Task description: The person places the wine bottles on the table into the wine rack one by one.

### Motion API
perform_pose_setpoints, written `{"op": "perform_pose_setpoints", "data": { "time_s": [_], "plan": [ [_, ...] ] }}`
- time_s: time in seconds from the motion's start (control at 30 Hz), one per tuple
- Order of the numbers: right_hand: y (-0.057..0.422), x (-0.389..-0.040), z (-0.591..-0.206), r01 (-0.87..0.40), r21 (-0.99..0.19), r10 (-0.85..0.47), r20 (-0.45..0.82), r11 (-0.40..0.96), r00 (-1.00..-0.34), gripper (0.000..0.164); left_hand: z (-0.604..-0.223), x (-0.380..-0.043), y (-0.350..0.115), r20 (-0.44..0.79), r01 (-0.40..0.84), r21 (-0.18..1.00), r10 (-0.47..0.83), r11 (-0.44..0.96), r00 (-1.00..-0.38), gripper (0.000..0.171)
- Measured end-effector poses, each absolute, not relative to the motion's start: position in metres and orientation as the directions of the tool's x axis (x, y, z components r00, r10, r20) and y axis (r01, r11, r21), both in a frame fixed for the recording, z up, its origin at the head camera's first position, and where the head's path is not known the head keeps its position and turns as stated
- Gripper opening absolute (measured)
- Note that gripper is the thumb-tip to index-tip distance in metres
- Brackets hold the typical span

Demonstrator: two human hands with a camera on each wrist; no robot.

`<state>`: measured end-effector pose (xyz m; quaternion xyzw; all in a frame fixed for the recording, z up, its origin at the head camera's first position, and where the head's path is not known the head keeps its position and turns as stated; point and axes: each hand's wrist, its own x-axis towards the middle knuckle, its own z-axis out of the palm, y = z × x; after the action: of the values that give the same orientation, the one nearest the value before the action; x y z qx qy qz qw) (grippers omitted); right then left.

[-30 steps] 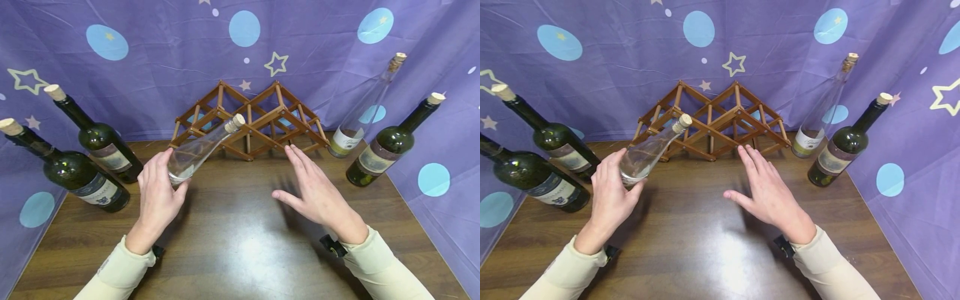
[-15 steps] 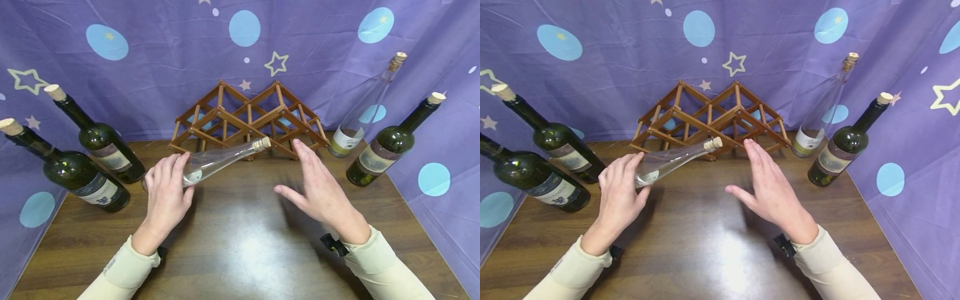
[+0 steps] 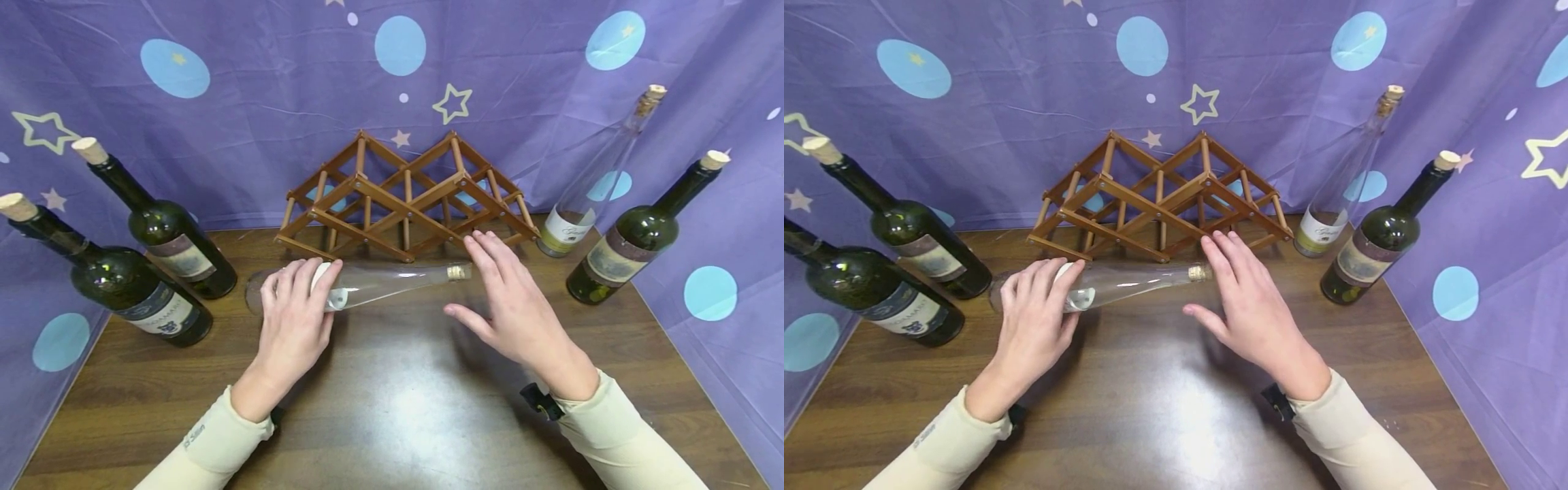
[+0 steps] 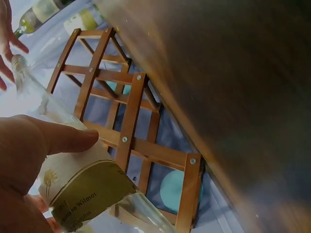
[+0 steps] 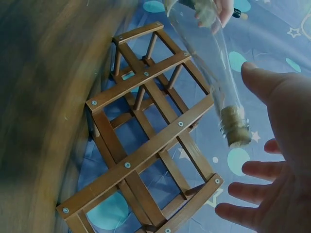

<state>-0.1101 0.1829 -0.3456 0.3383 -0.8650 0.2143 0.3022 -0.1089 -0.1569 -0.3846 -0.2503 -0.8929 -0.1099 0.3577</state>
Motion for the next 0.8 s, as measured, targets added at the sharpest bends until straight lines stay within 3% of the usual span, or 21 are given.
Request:
{"op": "perform_pose_setpoints", "data": {
  "time_s": [0.17, 0.8],
  "plan": [
    [0.180, -0.112, -0.350, -0.729, -0.128, -0.488, 0.663, 0.673, -0.568, 0.091, -0.387, -0.107, -0.149, 0.672, 0.542, -0.013, 0.409, 0.840, -0.617, 0.084],
    [0.169, -0.107, -0.369, -0.712, 0.012, -0.609, 0.528, 0.702, -0.592, 0.078, -0.392, -0.104, -0.117, 0.661, 0.564, -0.110, 0.484, 0.818, -0.573, 0.064]
  ]
}}
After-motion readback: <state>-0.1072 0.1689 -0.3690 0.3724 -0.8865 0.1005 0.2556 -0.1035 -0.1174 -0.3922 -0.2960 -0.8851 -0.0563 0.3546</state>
